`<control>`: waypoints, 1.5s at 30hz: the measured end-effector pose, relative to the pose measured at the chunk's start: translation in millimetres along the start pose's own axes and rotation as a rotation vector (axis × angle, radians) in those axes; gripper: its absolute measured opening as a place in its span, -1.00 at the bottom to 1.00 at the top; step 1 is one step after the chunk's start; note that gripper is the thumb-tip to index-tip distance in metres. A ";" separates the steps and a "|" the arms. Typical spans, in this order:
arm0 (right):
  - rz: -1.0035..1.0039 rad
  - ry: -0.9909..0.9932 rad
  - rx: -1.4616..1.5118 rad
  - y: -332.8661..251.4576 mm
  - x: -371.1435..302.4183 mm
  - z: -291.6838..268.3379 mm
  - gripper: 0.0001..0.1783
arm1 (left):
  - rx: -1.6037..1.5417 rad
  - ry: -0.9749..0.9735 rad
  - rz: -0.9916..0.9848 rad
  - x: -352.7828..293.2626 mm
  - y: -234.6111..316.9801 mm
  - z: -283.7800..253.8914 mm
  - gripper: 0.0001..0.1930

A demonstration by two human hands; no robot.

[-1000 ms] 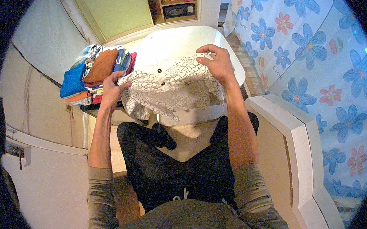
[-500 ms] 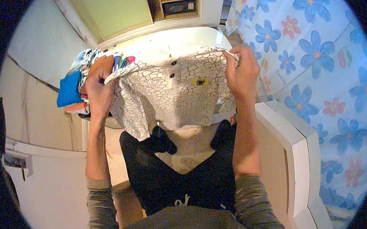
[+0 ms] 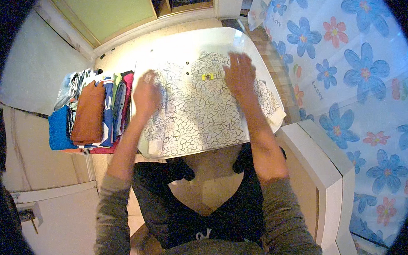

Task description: The person folds a blue basketball jersey, a striped shirt, a brown shirt, and a patterned cloth on a white surface. Each item is smoothed, folded into a compact rectangle, and placed on a growing stack to the left.

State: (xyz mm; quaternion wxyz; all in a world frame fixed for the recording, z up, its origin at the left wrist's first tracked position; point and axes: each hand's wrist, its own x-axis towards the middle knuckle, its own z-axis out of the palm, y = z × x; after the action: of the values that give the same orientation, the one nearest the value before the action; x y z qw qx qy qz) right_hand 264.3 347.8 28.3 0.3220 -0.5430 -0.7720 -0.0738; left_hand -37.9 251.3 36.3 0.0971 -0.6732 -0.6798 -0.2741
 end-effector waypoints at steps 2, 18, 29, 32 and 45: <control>0.060 -0.078 0.057 -15.2 -55.9 -16.3 -0.47 | -0.173 -0.172 0.074 -58.1 33.4 3.2 -0.68; -0.062 -0.215 0.118 -69.6 -209.7 -51.7 -0.51 | 0.116 -0.412 0.007 -166.3 59.5 -35.8 -0.39; 0.641 0.209 -0.160 58.8 -151.3 -84.0 -0.59 | -0.158 -0.231 0.160 -101.4 115.5 -2.9 -0.59; 0.752 -0.070 -0.206 98.7 -140.4 -85.6 -0.57 | -0.268 -0.187 0.219 -74.0 133.3 45.6 -0.62; 0.471 0.338 0.094 58.7 50.5 -135.0 -0.66 | -0.539 -0.161 0.084 -18.1 139.5 118.8 -0.55</control>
State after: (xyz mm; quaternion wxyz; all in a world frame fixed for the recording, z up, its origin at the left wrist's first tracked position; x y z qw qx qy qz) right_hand 362.3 348.6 149.1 0.4789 -0.6720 -0.5627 -0.0505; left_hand 126.7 287.6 -37.8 -0.1287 -0.7220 -0.5594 -0.3863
